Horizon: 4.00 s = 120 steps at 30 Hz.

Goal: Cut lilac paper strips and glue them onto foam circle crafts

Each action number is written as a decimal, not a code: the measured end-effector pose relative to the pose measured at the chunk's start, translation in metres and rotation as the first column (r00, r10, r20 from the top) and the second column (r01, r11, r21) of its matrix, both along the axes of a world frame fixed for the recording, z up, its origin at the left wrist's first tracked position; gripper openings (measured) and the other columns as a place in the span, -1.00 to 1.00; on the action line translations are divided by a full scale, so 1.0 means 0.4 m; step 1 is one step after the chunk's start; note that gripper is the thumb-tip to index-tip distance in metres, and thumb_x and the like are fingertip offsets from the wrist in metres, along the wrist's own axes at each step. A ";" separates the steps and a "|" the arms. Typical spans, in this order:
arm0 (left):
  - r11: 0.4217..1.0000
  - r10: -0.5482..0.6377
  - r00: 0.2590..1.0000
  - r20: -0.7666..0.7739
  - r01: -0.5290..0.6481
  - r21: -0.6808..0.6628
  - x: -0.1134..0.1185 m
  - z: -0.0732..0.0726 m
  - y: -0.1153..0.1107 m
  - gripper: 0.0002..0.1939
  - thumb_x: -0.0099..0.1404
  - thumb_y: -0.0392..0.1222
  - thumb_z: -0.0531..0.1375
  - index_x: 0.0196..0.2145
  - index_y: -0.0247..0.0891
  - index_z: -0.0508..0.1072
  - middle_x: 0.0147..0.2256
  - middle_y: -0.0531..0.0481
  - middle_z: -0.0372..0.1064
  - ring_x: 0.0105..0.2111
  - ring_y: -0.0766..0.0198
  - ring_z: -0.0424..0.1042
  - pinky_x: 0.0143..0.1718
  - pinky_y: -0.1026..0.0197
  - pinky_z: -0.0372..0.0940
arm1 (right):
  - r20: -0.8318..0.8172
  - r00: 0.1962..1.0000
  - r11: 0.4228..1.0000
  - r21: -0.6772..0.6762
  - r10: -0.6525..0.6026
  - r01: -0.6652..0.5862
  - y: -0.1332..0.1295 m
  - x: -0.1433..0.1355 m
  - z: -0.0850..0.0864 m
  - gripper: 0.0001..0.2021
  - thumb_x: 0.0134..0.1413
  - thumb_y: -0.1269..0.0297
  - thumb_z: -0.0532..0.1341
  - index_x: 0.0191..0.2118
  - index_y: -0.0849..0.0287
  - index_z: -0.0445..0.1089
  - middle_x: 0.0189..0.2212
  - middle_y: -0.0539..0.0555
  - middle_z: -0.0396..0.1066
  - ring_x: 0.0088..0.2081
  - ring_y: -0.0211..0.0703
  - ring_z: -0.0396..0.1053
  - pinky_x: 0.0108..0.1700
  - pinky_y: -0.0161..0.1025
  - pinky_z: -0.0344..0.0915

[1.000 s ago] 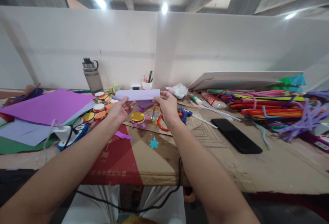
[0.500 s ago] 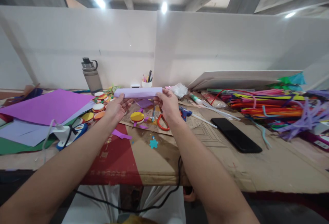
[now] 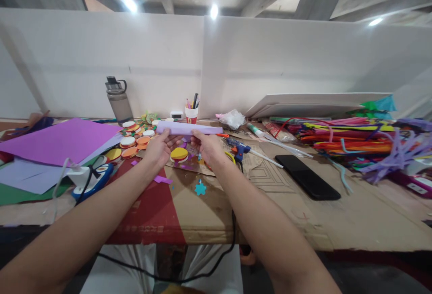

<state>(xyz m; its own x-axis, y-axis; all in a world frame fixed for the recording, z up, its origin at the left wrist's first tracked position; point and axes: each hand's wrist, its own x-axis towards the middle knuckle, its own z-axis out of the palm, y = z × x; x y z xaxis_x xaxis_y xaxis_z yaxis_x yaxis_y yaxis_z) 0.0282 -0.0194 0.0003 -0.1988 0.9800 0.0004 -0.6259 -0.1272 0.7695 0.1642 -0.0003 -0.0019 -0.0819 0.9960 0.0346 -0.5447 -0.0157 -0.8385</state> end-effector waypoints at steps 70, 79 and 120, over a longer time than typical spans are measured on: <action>0.997 0.071 0.997 -0.028 -0.071 -0.014 -0.002 -0.023 0.025 -0.87 0.09 -0.38 0.31 -0.45 -0.41 0.39 -0.49 -0.11 0.49 -0.49 0.22 0.53 -0.49 0.31 0.40 | 0.027 0.998 0.997 0.056 -0.062 0.060 0.019 0.040 0.014 -0.86 0.02 0.58 0.18 -0.43 0.24 0.41 -0.55 0.03 0.47 -0.52 -0.29 0.45 -0.43 -0.34 0.44; 0.994 0.098 0.995 0.010 -0.098 -0.045 -0.005 -0.008 0.016 -0.95 0.19 -0.40 0.22 -0.43 -0.41 0.41 -0.43 -0.11 0.49 -0.44 0.25 0.53 -0.43 0.30 0.37 | 0.029 0.998 0.994 0.097 -0.061 0.058 0.010 0.042 0.019 -0.91 0.10 0.29 0.21 -0.36 0.18 0.41 -0.46 0.00 0.49 -0.47 -0.32 0.43 -0.41 -0.38 0.40; 0.992 0.114 0.989 0.093 -0.107 -0.073 0.006 -0.011 0.014 -0.84 -0.04 -0.41 0.37 -0.49 -0.43 0.44 -0.60 0.04 0.37 -0.63 0.43 0.34 -0.56 0.36 0.27 | -0.001 1.000 1.000 0.031 0.004 -0.004 0.003 0.034 0.017 -0.71 -0.12 0.06 0.35 -0.34 0.15 0.40 -0.52 -0.05 0.42 -0.51 -0.28 0.37 -0.50 -0.33 0.33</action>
<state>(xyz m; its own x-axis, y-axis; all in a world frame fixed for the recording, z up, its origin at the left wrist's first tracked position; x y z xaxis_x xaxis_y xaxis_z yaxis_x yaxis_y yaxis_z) 0.0306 -0.0138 -0.0041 -0.3014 0.9492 -0.0901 -0.6829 -0.1490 0.7151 0.1777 0.0011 0.0050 -0.0855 0.9942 0.0659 -0.5460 0.0085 -0.8378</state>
